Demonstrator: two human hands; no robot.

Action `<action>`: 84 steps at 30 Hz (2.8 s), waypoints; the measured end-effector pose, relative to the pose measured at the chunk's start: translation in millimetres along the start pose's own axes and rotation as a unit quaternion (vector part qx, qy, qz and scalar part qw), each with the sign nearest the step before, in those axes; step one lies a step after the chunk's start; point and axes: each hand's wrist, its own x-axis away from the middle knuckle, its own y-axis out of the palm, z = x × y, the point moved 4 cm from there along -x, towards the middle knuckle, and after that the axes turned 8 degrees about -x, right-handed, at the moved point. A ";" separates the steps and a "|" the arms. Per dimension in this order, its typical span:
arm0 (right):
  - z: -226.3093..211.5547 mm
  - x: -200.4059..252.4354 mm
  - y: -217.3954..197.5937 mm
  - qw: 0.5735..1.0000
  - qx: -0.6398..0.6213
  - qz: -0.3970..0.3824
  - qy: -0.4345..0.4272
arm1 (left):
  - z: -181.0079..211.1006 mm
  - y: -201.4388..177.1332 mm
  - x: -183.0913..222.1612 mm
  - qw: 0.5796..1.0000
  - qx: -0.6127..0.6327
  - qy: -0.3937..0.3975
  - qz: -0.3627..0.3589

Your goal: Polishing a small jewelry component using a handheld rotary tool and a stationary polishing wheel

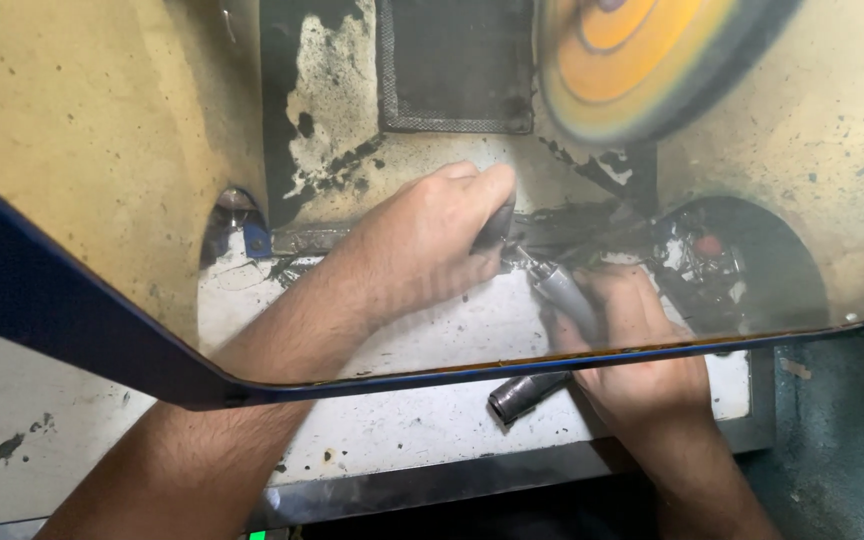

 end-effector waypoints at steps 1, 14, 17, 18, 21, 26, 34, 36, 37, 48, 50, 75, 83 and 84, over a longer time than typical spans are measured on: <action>-0.4 0.4 -1.2 1.000 -0.001 0.000 0.000 | -2.8 3.1 -0.6 1.000 -0.001 0.000 0.000; 5.1 5.6 -10.5 0.981 -0.147 -0.034 0.122 | -10.1 9.4 -5.9 0.998 -0.021 -0.043 -0.027; 8.4 6.7 -11.0 0.981 -0.135 -0.041 0.135 | -7.7 6.0 -6.0 0.998 -0.012 -0.046 -0.033; 9.3 7.3 -11.0 0.983 -0.126 -0.042 0.129 | -6.8 5.5 -6.0 0.998 -0.004 -0.047 -0.040; 15.6 8.8 -6.7 0.983 -0.147 -0.050 0.094 | -7.2 4.5 -4.4 1.000 -0.020 0.001 0.001; 20.1 10.3 -5.2 0.976 -0.149 -0.065 0.142 | -6.2 4.8 -5.4 1.000 -0.023 -0.014 -0.007; 20.4 10.0 -5.5 0.982 -0.151 -0.060 0.101 | -5.8 4.3 -5.4 1.000 -0.024 -0.002 0.004; 20.6 11.6 -5.8 0.985 -0.141 -0.050 0.091 | -4.9 6.0 -5.8 1.000 -0.024 0.016 -0.006; 20.0 11.2 -6.7 0.985 -0.141 -0.049 0.091 | -5.8 6.8 -4.9 1.000 -0.024 0.017 -0.006; 50.9 45.7 -36.5 0.981 -0.034 0.001 0.192 | -0.2 13.6 -3.2 0.991 -0.115 0.070 -0.002; 58.1 52.1 -37.4 0.957 -0.027 -0.038 0.285 | 2.4 15.3 -1.2 0.989 -0.118 0.087 0.011; 65.3 61.9 -22.3 0.990 0.065 -0.001 0.124 | 35.7 56.4 3.7 0.934 -0.211 0.256 0.134; 23.5 -9.9 -36.8 0.981 0.028 -0.039 0.190 | 0.4 36.3 4.7 0.957 -0.164 0.180 0.156; 25.0 -15.0 -31.2 0.966 -0.012 -0.086 0.242 | -1.6 34.6 5.1 0.961 -0.164 0.165 0.153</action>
